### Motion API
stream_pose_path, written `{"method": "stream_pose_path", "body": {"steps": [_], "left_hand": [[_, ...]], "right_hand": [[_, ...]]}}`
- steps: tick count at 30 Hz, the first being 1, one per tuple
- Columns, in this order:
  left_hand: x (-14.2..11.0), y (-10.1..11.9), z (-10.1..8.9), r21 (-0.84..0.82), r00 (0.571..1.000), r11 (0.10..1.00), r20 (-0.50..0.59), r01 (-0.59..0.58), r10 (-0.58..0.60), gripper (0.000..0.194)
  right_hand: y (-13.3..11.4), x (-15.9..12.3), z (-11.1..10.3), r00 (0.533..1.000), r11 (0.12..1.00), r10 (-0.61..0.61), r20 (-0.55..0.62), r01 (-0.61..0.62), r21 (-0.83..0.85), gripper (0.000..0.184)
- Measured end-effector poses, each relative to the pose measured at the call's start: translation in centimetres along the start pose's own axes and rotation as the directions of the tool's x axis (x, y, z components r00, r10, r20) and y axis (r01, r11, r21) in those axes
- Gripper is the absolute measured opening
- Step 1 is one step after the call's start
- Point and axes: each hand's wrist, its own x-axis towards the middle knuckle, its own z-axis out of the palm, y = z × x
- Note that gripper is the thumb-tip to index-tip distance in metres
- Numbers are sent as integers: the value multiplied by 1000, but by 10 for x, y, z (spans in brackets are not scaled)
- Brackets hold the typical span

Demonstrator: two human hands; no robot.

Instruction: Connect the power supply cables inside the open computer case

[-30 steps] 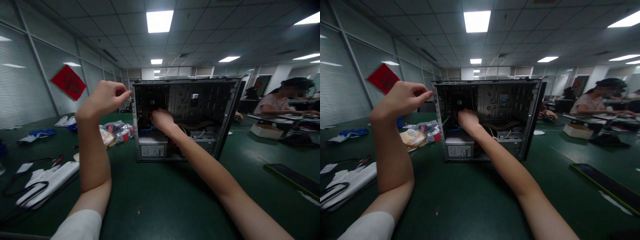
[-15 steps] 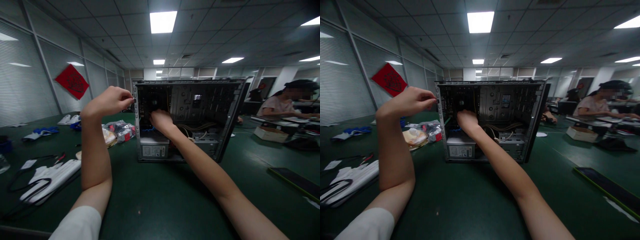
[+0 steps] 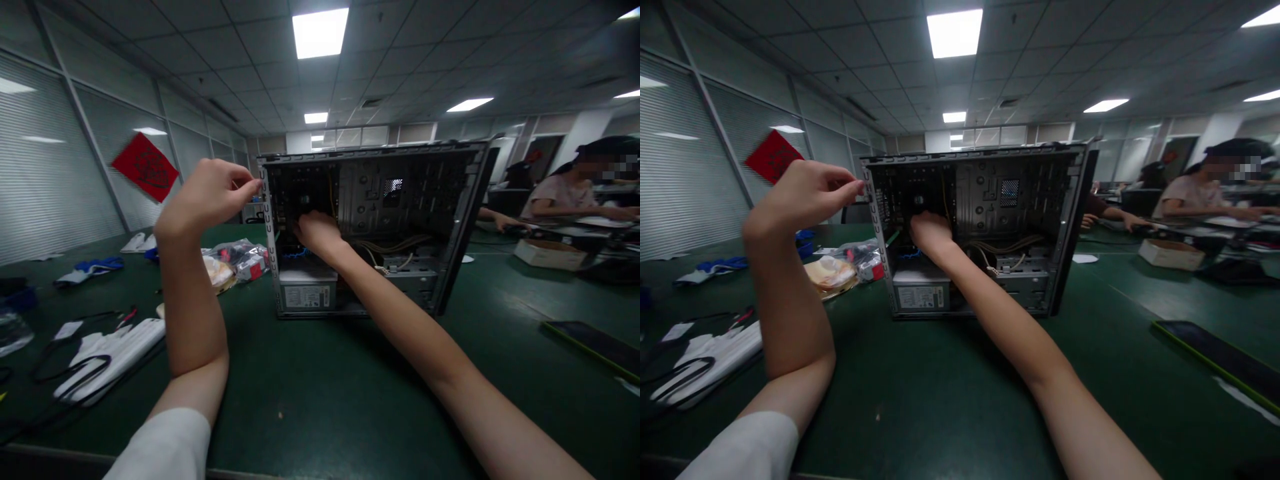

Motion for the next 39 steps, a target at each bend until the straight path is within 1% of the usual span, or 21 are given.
{"method": "stream_pose_path", "body": {"steps": [3,6,8,9,10,11,12,14,16,17,18,20,22,24,28,30,31,33,36,37,39], "left_hand": [[-2,16,-2,-51,997,998,-74,-25,21,29],[-3,32,1,-172,994,981,-82,-86,73,24],[-3,41,5,-290,991,949,-88,-122,101,22],[-2,44,7,-342,988,929,-95,-144,119,21],[-1,48,10,-378,985,911,-95,-167,142,19],[0,51,13,-392,982,900,-84,-189,169,19],[2,53,17,-389,978,898,-51,-206,203,19],[4,57,26,-350,958,909,92,-225,272,21],[7,60,38,-293,907,928,282,-229,313,24],[9,61,45,-256,872,938,372,-233,318,25],[11,62,53,-214,844,949,440,-232,306,24],[16,63,69,-135,807,965,529,-223,261,21],[20,64,83,-69,801,975,559,-213,215,25],[22,64,91,-19,787,977,590,-214,183,28],[20,64,93,62,743,980,662,-187,99,27],[19,64,92,98,742,979,667,-176,67,25],[19,63,92,99,744,978,664,-184,73,24],[20,63,92,45,742,973,655,-227,143,22],[22,67,94,-124,718,928,600,-352,353,17],[22,70,94,-155,719,908,564,-390,405,16],[20,77,94,-151,741,890,504,-430,444,17]], "right_hand": [[-1,-1,-7,1000,1000,7,-5,-7,3,45],[6,-3,-23,999,999,18,-30,-17,39,46],[19,-7,-39,997,995,7,-77,1,102,44],[27,-10,-49,995,989,-16,-98,30,143,42],[37,-14,-59,993,980,-33,-112,54,190,43],[48,-19,-70,993,972,-19,-119,47,230,45],[60,-25,-80,993,962,-9,-121,42,269,46],[81,-37,-100,996,934,-13,-86,42,354,46],[100,-49,-116,999,894,-54,4,47,446,47],[107,-54,-121,997,873,-69,31,45,485,48],[112,-57,-126,996,857,-76,46,42,513,50],[119,-61,-130,994,840,-91,59,44,541,53],[121,-62,-131,992,834,-108,66,54,549,55],[122,-62,-130,989,830,-125,77,62,554,55],[121,-60,-126,984,837,-143,108,62,544,54],[121,-59,-124,981,841,-148,123,59,538,52],[121,-58,-124,979,840,-153,133,58,539,51],[119,-56,-123,971,837,-174,163,58,545,49],[116,-53,-121,956,838,-213,203,72,541,46],[115,-52,-119,952,841,-223,208,80,536,45],[112,-49,-115,948,849,-242,206,104,518,44]]}}
